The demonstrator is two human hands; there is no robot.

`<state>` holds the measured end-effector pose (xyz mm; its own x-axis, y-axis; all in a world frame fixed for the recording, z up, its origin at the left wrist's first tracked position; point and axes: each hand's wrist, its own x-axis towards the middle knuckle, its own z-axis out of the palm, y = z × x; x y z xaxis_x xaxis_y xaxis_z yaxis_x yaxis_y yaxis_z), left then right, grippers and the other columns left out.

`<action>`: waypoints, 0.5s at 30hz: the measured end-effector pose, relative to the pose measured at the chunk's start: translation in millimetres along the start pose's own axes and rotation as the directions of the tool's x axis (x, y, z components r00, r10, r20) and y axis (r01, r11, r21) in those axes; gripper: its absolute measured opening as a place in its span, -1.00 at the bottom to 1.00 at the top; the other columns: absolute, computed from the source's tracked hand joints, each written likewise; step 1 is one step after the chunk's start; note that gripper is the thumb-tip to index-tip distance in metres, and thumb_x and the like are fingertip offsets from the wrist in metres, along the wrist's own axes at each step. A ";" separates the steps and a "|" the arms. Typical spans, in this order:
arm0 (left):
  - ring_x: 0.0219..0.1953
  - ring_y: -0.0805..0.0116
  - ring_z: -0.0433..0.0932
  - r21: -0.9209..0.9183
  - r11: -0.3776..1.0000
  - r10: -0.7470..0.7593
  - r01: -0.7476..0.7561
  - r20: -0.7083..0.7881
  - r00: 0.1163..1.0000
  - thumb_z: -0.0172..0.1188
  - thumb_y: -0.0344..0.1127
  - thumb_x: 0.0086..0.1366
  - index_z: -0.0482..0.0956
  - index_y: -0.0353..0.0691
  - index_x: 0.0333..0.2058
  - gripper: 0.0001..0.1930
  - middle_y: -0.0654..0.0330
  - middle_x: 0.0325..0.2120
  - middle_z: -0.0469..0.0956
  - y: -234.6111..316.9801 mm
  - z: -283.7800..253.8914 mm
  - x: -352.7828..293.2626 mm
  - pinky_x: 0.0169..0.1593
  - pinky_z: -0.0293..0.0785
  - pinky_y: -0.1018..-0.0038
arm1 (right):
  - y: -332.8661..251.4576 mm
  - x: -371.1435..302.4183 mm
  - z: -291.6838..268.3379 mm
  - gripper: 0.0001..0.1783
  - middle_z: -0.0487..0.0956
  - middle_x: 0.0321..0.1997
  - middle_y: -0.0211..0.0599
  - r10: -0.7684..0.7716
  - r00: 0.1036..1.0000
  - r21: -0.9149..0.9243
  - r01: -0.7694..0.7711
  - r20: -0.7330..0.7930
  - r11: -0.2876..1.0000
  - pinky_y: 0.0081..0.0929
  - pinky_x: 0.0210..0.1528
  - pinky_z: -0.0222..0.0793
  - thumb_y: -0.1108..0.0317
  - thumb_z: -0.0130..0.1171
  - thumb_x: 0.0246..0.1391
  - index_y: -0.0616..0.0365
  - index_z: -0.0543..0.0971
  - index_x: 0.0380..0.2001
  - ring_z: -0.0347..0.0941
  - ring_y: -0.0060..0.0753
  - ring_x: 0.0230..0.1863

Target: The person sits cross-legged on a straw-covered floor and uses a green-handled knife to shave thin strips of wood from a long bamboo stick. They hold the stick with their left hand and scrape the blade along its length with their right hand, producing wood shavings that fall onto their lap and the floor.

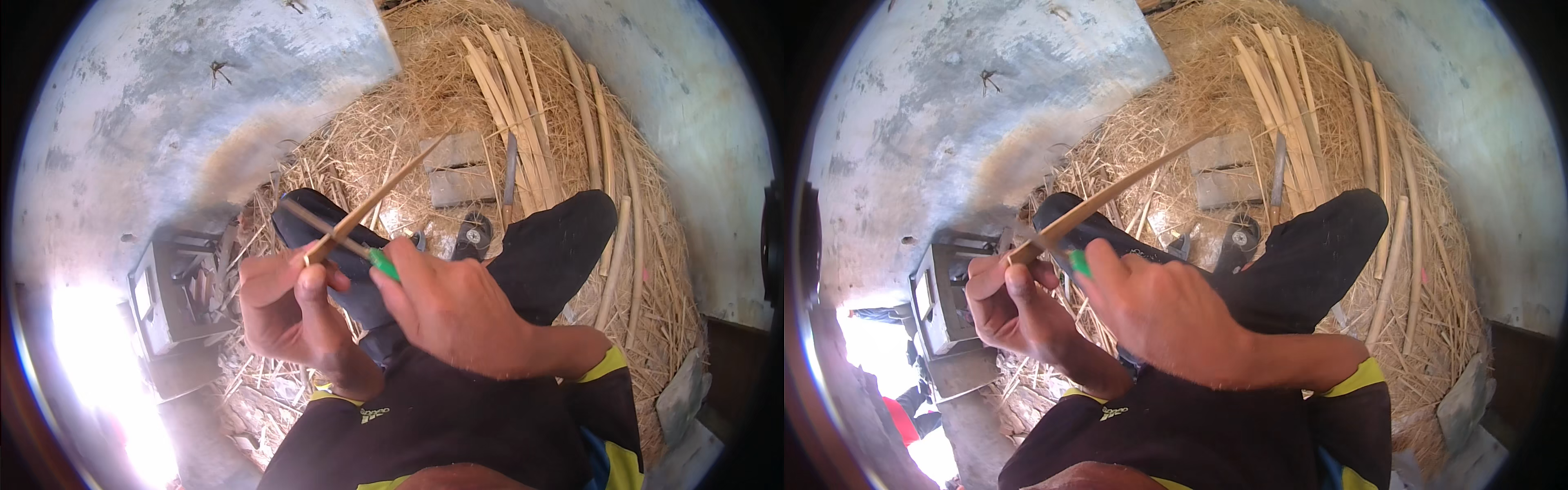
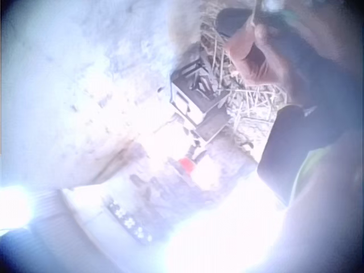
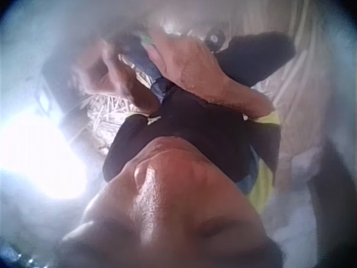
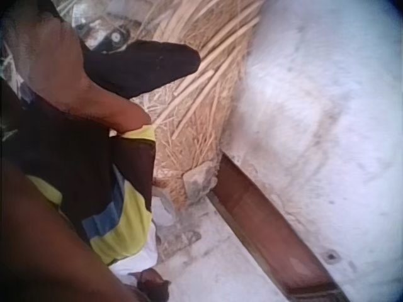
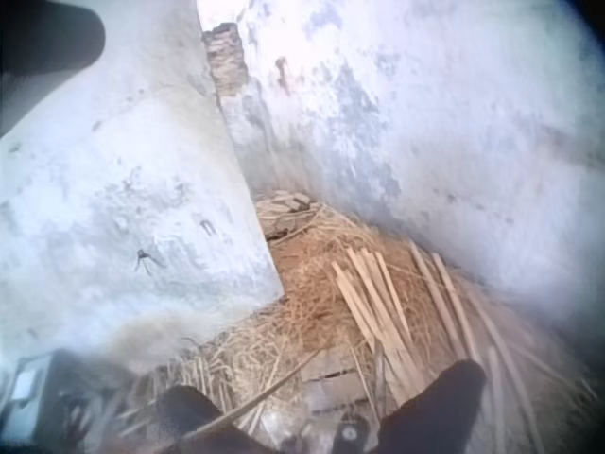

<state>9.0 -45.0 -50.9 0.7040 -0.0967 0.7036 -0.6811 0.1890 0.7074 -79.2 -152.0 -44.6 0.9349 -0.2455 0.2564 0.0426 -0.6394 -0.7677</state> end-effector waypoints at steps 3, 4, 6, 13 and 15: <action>-0.64 0.44 0.44 0.040 0.998 -0.044 0.044 -0.001 0.999 0.20 -0.51 0.17 0.44 -0.41 -0.40 -0.89 0.00 -0.47 0.46 -7.1 -1.4 -2.2 -0.59 0.36 0.67 | 5.3 4.2 0.7 -0.81 0.47 -0.65 -0.09 0.015 0.999 -0.103 -0.012 0.031 0.995 -0.23 -0.65 0.34 0.34 0.06 0.13 0.22 0.32 -0.39 0.46 -0.01 -0.63; -0.65 0.46 0.43 0.051 0.998 -0.033 0.034 -0.012 0.999 0.20 -0.49 0.17 0.44 -0.40 -0.40 -0.88 0.01 -0.48 0.45 -8.6 -3.3 -4.1 -0.60 0.35 0.67 | 5.7 3.8 0.9 -0.81 0.47 -0.65 -0.08 0.021 0.999 -0.129 -0.015 0.044 0.991 -0.23 -0.65 0.34 0.33 0.05 0.14 0.23 0.32 -0.39 0.46 -0.01 -0.63; -0.67 0.48 0.40 0.075 0.997 -0.012 0.014 -0.034 0.999 0.20 -0.46 0.18 0.43 -0.39 -0.40 -0.86 0.03 -0.50 0.44 -12.1 -8.0 -6.6 -0.62 0.32 0.67 | 10.7 3.3 6.1 -0.79 0.47 -0.65 -0.07 0.091 0.992 -0.224 -0.068 0.093 0.972 -0.20 -0.64 0.34 0.31 0.01 0.16 0.23 0.31 -0.39 0.46 0.01 -0.62; -0.72 0.54 0.31 0.112 0.987 0.120 -0.112 -0.066 0.991 0.21 -0.29 0.22 0.41 -0.36 -0.40 -0.76 0.15 -0.60 0.33 -6.2 -6.8 3.9 -0.70 0.17 0.70 | 52.4 -6.8 24.5 -0.77 0.43 -0.75 -0.08 0.173 0.984 -0.186 -0.177 -0.040 0.966 -0.23 -0.66 0.37 0.25 -0.05 0.20 0.23 0.32 -0.36 0.49 -0.02 -0.64; -0.72 0.54 0.32 0.093 0.992 0.094 -0.088 -0.059 0.994 0.22 -0.28 0.21 0.41 -0.36 -0.40 -0.76 0.14 -0.59 0.34 -3.1 -5.2 0.6 -0.69 0.17 0.70 | 24.0 -5.0 4.6 -0.76 0.44 -0.75 -0.08 0.060 0.997 -0.025 -0.062 -0.057 0.998 -0.22 -0.67 0.36 0.25 -0.05 0.21 0.24 0.33 -0.35 0.48 -0.03 -0.65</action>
<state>12.5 -40.6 -53.1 0.6477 -0.0210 0.7616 -0.7562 0.1050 0.6459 -81.2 -162.7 -67.0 0.9141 -0.3247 0.2429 -0.0239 -0.6412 -0.7670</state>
